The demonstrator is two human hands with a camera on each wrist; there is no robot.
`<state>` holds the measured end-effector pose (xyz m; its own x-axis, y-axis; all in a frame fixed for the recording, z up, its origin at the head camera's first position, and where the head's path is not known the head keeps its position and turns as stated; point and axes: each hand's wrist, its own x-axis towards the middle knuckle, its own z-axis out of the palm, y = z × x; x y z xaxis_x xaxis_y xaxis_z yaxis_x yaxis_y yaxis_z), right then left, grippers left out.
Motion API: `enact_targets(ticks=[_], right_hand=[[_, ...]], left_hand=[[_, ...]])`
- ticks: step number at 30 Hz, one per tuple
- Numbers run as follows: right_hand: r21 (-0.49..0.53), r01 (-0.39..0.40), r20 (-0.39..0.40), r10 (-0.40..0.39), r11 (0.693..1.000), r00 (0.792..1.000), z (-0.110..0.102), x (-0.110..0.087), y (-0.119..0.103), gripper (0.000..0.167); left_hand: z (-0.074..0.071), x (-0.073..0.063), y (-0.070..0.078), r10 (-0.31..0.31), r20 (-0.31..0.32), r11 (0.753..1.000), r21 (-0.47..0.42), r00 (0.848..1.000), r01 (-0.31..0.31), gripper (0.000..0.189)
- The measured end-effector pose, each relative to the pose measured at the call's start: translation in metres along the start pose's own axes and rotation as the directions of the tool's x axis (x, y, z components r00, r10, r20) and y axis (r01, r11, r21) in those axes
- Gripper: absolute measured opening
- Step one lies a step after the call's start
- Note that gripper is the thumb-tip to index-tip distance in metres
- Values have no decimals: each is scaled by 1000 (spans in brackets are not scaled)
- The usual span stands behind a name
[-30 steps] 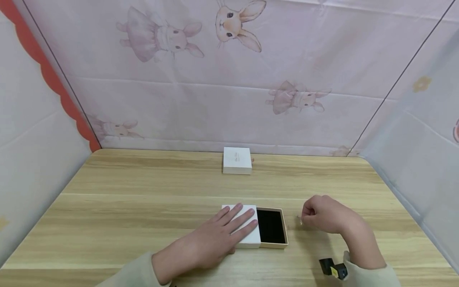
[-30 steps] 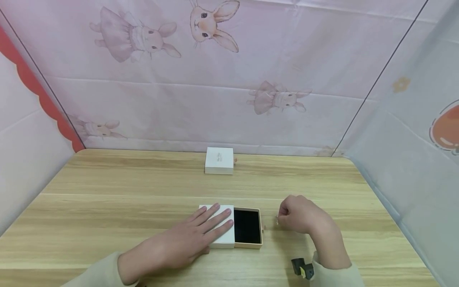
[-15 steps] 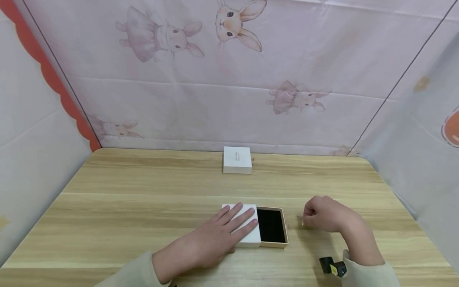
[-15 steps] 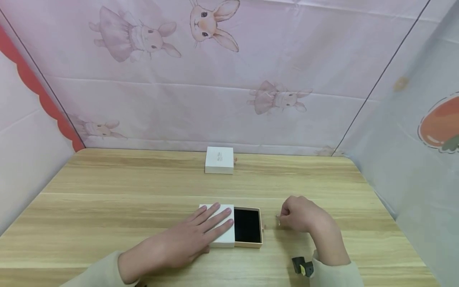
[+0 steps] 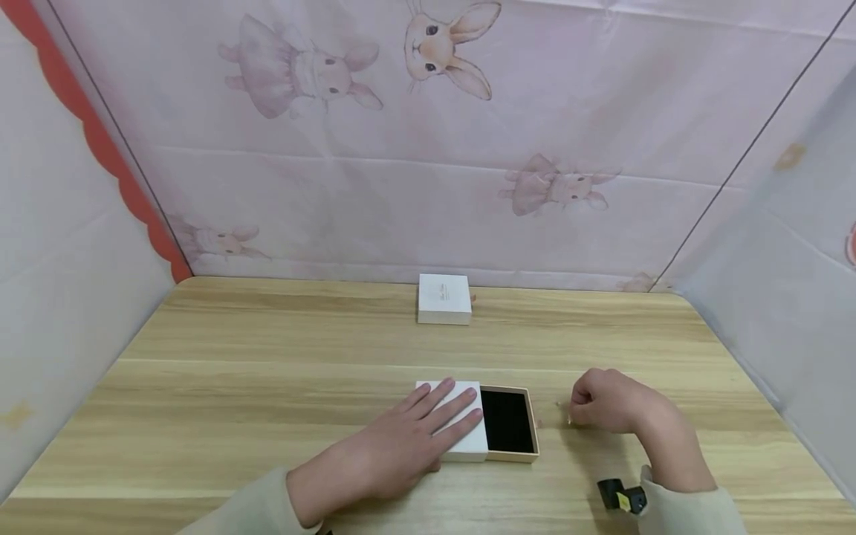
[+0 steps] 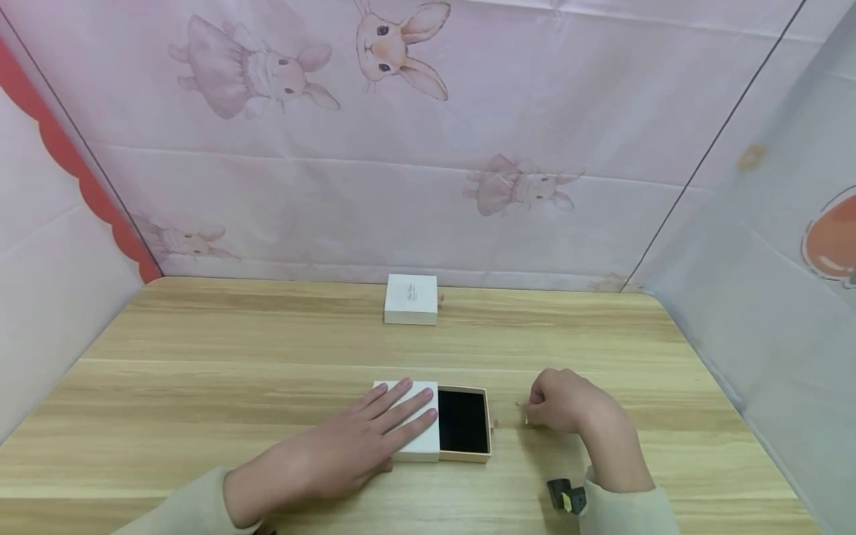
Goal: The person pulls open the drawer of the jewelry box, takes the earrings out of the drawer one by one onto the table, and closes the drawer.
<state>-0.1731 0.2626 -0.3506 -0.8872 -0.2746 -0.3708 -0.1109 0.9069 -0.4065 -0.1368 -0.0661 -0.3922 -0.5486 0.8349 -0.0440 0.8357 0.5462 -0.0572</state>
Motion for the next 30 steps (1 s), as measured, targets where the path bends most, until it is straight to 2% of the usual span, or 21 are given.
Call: enact_targets(ticks=[12,19,30], right_hand=[[-21,12,-29,-13,1000,1000,10,7,7,23],[-25,-19,-35,18,1000,999,15,9,9,27],[-26,-20,-34,20,999,999,19,9,10,32]], left_hand=[[7,-1,0,1,-15,1000,31,1000,-1,69],[9,-1,2,0,-21,999,44,1000,1,69],[9,-2,6,-8,-8,999,40,1000,8,71]])
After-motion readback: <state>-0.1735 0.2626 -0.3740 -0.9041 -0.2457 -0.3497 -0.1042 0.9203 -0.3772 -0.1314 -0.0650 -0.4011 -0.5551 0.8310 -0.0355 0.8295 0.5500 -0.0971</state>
